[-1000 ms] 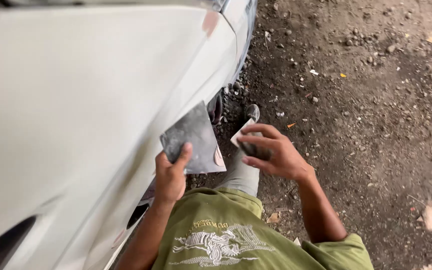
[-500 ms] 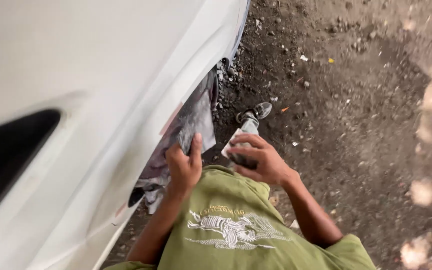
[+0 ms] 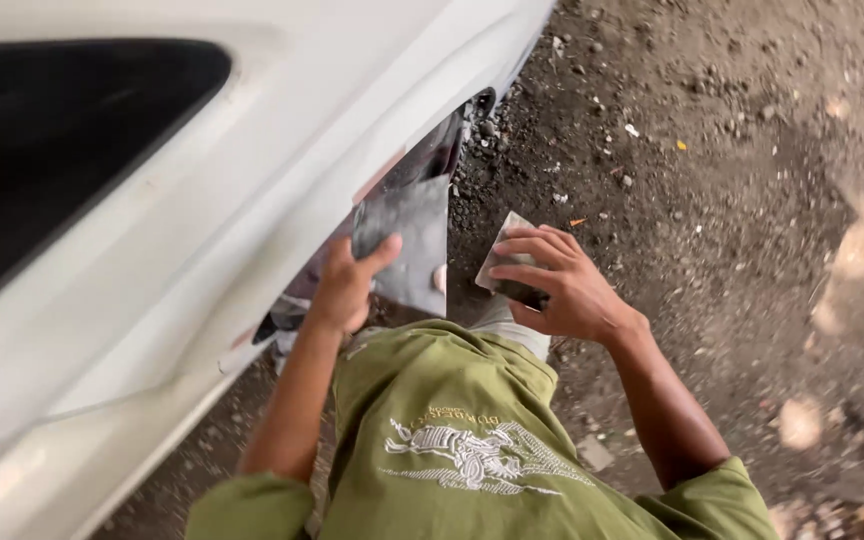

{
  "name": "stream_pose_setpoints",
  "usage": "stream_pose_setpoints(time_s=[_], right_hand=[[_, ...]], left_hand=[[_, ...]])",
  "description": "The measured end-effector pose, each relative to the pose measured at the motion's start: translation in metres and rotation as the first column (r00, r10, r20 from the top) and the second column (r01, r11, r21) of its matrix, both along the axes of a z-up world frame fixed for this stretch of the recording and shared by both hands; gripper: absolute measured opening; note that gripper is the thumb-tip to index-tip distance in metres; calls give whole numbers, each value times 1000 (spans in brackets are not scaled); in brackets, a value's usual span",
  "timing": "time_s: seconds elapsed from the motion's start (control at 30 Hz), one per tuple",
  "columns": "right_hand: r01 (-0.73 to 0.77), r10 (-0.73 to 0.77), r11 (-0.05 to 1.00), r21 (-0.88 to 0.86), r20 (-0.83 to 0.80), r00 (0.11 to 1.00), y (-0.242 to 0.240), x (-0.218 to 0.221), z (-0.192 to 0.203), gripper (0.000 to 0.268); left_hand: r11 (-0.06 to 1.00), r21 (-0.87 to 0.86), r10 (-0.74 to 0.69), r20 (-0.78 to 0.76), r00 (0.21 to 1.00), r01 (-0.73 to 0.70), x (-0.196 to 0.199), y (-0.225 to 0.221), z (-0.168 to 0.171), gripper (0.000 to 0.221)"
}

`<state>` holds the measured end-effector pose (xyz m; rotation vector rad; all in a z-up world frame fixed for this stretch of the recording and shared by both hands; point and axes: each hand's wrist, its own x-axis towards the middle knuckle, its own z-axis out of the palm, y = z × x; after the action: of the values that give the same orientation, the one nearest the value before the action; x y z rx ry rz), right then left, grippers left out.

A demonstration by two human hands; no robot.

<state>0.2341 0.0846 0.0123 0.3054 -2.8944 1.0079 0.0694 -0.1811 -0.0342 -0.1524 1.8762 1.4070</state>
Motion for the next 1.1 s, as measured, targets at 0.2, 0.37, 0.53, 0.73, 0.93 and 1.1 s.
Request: stream_pose_setpoints(time_s=[0.2,0.37,0.53,0.73,0.93,1.1], right_hand=[[-294,304,950,107,-97,948,51,-54,37,40],[-404,424,904,140,-176,888,39,-57,32,40],[-425,432,890,164,-12,902,-25,-13,-5,43],[266,-30,737,-621,363,931,-137,68,-128,43],[390,-54,-1,-921,389,920,-220,88,-144,43],[313,-22,-218,-925,325,946,-226,84,-119,54]], left_hand=[[919,394,55,-167,984,15,-9,60,-22,57],[957,290,44,-177,983,9,17,52,-12,42],[922,384,122,-158,980,-53,74,-32,-9,38],[965,122,-223,-78,972,231,170,-189,-52,43],[936,348,43,41,998,-55,186,-268,-52,30],[909,382,191,-23,981,-168,181,-271,-64,23]])
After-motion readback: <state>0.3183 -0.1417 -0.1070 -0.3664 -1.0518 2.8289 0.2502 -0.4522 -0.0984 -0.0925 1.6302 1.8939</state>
